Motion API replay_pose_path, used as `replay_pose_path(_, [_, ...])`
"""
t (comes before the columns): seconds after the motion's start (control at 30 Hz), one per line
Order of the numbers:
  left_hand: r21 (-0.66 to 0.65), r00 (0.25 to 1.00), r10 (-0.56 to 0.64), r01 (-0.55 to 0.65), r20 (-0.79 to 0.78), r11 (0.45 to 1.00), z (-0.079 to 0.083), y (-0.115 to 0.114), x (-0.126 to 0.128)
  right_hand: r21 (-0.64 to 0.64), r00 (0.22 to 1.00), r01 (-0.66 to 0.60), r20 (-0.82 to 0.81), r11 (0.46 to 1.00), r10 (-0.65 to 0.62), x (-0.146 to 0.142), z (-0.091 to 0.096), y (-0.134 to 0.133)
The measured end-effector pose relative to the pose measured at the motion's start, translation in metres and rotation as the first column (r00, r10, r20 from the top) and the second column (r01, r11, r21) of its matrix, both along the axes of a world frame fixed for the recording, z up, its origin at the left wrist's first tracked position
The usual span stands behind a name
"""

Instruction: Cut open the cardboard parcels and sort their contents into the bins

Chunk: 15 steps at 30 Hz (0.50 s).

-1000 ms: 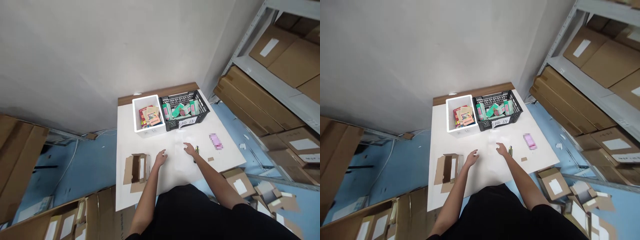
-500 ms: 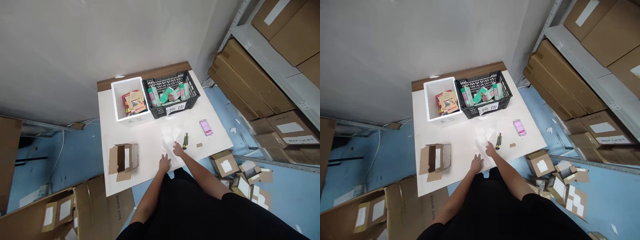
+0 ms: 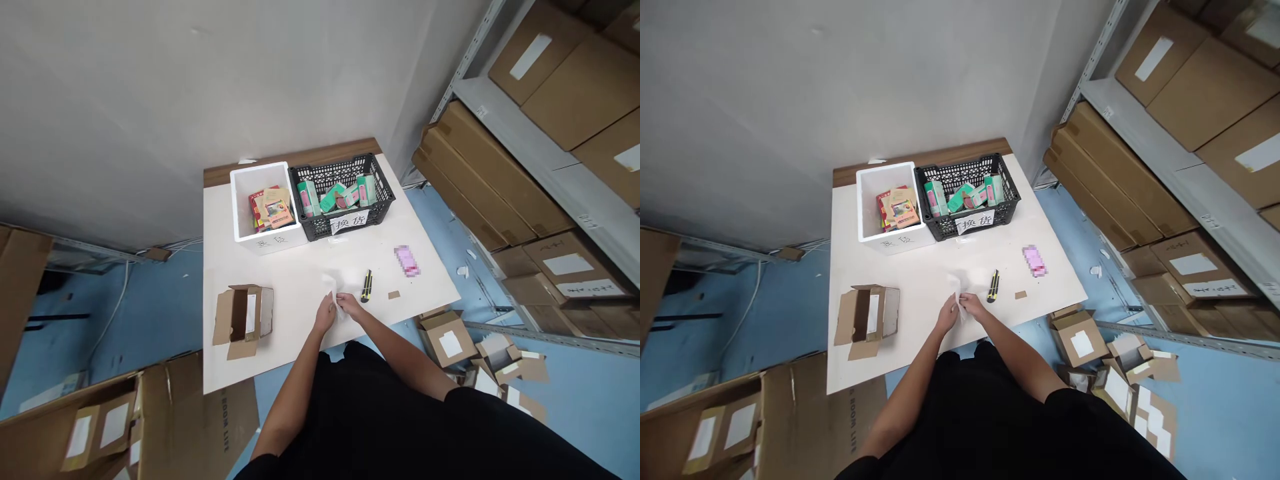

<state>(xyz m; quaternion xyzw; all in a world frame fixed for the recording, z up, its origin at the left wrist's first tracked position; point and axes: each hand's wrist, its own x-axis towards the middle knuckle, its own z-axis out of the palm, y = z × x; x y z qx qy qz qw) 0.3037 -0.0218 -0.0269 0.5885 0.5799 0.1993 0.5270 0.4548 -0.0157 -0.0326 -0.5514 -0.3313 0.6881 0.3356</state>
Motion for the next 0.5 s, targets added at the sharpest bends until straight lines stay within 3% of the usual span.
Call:
replay_pose_path(0.1, [0.164, 0.998, 0.011, -0.02, 0.057, 0.986, 0.026, 0.008, -0.017, 0.013, 0.982, 0.167, -0.095, 0.986, -0.165, -0.014, 0.025, 0.011])
replay_pose_path(0.17, [0.234, 0.997, 0.037, -0.052, 0.068, 0.971, 0.041, 0.006, -0.034, 0.025, 0.973, 0.203, -0.117, 0.979, -0.198, -0.026, 0.041, 0.015])
replay_pose_path(0.33, [0.33, 0.988, 0.136, -0.154, 0.079, 0.931, 0.069, -0.018, -0.095, 0.088, 0.991, 0.101, -0.098, 0.991, -0.093, -0.07, 0.077, 0.02])
replay_pose_path(0.5, [0.45, 0.95, 0.312, -0.268, -0.025, 0.852, 0.085, -0.038, -0.195, 0.247, 0.999, -0.043, 0.0, 0.968, 0.045, -0.137, 0.118, 0.025])
